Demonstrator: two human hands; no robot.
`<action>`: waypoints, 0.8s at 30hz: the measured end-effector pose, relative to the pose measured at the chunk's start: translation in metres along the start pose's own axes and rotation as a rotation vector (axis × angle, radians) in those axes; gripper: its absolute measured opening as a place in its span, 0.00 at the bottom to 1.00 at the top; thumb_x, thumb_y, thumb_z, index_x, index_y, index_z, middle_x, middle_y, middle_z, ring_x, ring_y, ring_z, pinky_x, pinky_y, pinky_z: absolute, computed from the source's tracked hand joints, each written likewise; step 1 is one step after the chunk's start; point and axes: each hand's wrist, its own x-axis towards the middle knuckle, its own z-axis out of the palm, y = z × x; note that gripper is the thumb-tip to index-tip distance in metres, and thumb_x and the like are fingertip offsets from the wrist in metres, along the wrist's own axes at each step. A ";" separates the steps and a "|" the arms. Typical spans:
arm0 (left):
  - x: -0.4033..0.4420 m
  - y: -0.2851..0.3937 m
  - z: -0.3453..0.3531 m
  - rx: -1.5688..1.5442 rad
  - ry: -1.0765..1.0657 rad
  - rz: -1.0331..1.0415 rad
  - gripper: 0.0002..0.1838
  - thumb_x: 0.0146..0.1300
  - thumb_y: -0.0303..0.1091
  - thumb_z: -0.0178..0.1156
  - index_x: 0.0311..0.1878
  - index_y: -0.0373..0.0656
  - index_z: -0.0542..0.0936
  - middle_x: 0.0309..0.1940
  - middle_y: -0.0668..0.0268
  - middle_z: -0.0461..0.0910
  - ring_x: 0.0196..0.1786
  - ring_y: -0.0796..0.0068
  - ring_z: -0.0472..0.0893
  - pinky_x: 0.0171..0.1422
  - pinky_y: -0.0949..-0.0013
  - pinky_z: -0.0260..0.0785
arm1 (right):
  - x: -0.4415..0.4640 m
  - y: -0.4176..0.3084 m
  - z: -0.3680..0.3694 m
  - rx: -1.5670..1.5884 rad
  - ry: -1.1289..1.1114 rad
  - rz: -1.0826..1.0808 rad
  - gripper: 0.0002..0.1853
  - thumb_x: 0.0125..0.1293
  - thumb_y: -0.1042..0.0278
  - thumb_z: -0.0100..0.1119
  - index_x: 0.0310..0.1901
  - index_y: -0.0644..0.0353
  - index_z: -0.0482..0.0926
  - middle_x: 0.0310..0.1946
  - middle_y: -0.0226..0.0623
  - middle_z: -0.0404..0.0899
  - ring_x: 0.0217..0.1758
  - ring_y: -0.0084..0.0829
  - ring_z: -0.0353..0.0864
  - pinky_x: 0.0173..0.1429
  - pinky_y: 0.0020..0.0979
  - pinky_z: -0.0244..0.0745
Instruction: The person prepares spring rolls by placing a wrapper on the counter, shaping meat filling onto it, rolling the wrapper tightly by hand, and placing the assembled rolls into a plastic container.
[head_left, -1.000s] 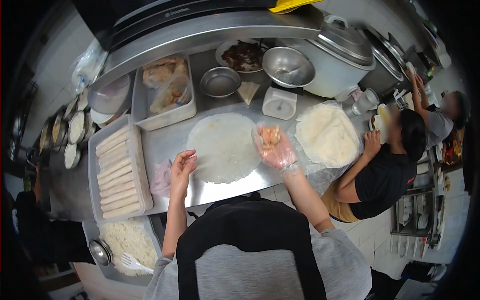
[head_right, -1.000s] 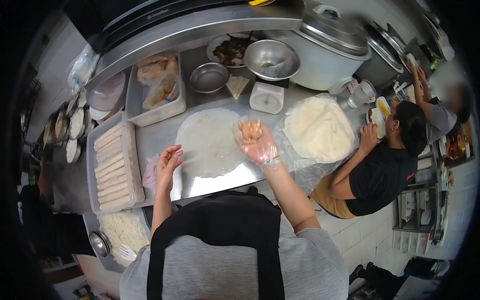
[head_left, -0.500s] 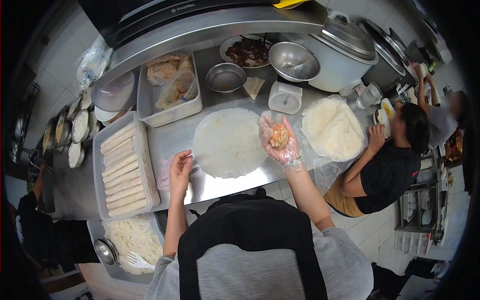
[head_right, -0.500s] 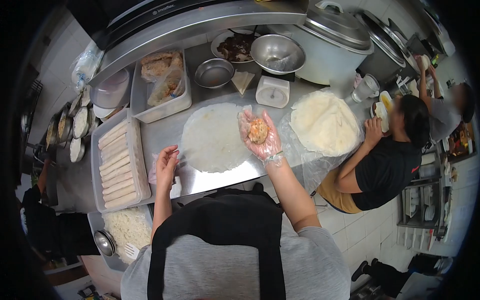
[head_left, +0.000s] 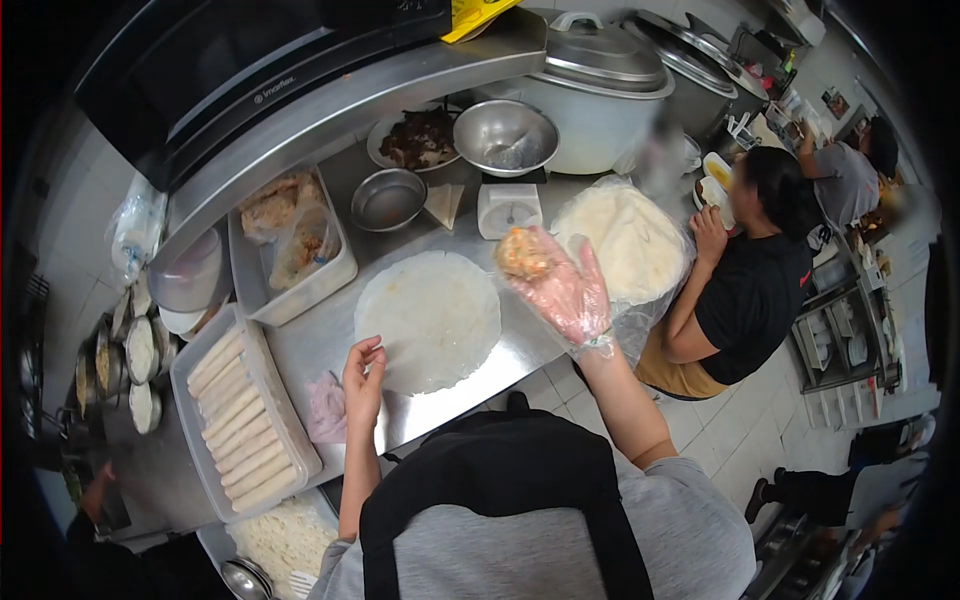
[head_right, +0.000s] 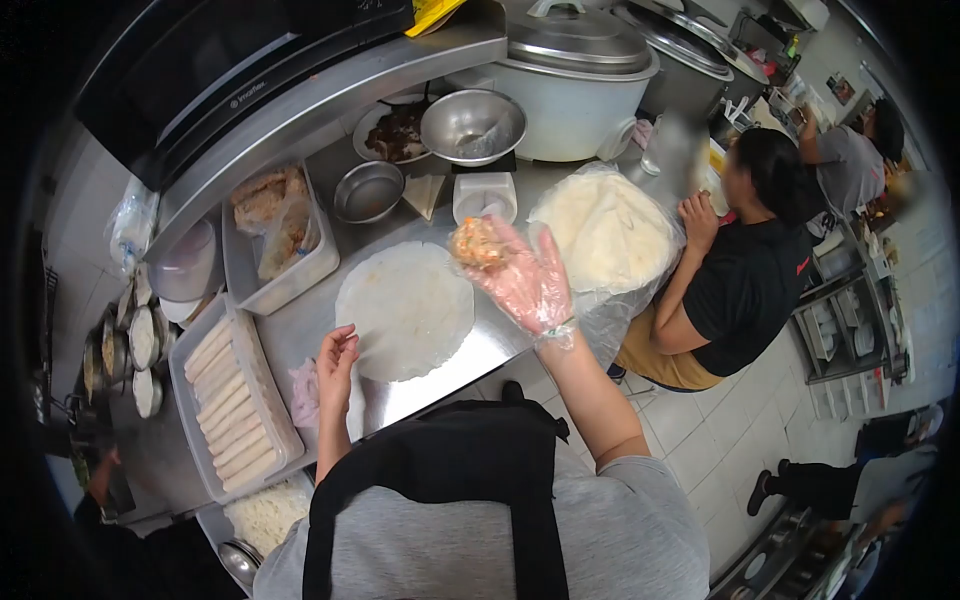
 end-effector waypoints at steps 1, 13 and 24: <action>0.003 -0.003 0.000 0.010 -0.009 0.024 0.15 0.66 0.30 0.57 0.55 0.38 0.74 0.50 0.63 0.76 0.53 0.75 0.74 0.57 0.70 0.66 | 0.001 -0.004 0.003 -0.016 -0.066 -0.075 0.34 0.71 0.41 0.42 0.66 0.62 0.61 0.66 0.49 0.61 0.71 0.46 0.60 0.71 0.49 0.60; 0.012 -0.002 0.014 -0.025 -0.102 0.042 0.15 0.66 0.29 0.56 0.55 0.38 0.74 0.51 0.63 0.76 0.52 0.73 0.75 0.59 0.70 0.66 | -0.015 -0.001 -0.007 0.010 0.188 0.019 0.31 0.70 0.40 0.44 0.58 0.63 0.69 0.59 0.50 0.70 0.65 0.44 0.68 0.69 0.51 0.62; 0.004 -0.003 0.018 -0.009 -0.033 0.047 0.16 0.67 0.30 0.54 0.56 0.36 0.73 0.53 0.62 0.75 0.53 0.72 0.74 0.60 0.70 0.64 | -0.012 -0.012 -0.053 0.555 -0.165 0.335 0.31 0.71 0.41 0.41 0.63 0.59 0.68 0.64 0.48 0.67 0.71 0.48 0.61 0.71 0.53 0.58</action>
